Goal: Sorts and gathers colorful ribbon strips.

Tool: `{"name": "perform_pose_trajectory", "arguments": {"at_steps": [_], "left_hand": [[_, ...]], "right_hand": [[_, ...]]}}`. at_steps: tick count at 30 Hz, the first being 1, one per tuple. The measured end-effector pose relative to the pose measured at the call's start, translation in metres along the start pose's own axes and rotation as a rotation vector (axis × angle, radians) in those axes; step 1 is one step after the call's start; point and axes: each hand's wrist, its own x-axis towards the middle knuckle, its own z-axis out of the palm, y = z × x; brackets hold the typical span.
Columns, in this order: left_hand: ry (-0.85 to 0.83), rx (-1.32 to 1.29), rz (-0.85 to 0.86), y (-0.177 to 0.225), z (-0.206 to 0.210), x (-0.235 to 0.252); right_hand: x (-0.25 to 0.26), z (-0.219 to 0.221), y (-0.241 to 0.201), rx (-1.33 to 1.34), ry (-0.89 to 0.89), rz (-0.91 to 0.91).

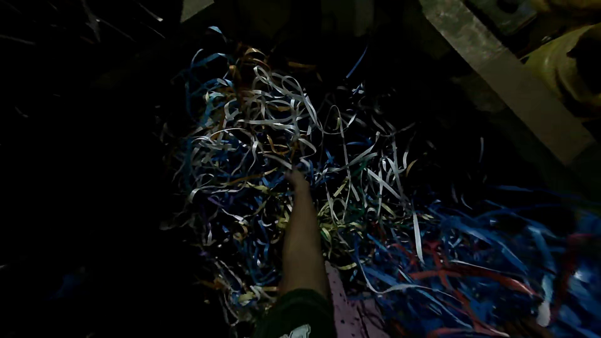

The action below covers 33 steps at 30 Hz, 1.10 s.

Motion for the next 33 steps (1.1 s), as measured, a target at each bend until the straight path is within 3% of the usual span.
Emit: {"name": "perform_pose_trajectory", "arguments": {"at_steps": [2,4,7,10,14,18,25,33], "left_hand": [[-0.091,0.232,0.168,0.004,-0.002,-0.05],[-0.274,0.393,0.322,0.001,-0.008,-0.12],[-0.696,0.637,0.423,-0.007,-0.026,-0.243],[-1.122,0.801,0.583,-0.027,-0.041,-0.344],[-1.384,0.951,0.737,-0.049,-0.052,-0.424],[-1.305,1.049,0.698,-0.053,-0.076,-0.419],[-0.936,1.341,0.418,-0.089,-0.17,-0.313],[-0.847,1.509,0.216,-0.094,-0.221,-0.226]], "right_hand": [[0.024,-0.018,0.006,-0.037,-0.181,0.01],[0.03,-0.01,0.008,-0.073,-0.204,0.017],[0.022,0.012,0.012,-0.14,-0.171,-0.011],[0.017,0.022,0.018,-0.21,-0.288,0.01],[0.007,0.03,0.015,-0.15,-0.34,0.04],[0.015,0.013,-0.005,0.0,-0.276,0.003],[0.032,-0.018,-0.035,0.146,-0.157,-0.081],[0.025,-0.02,-0.02,0.129,0.049,-0.125]]}}
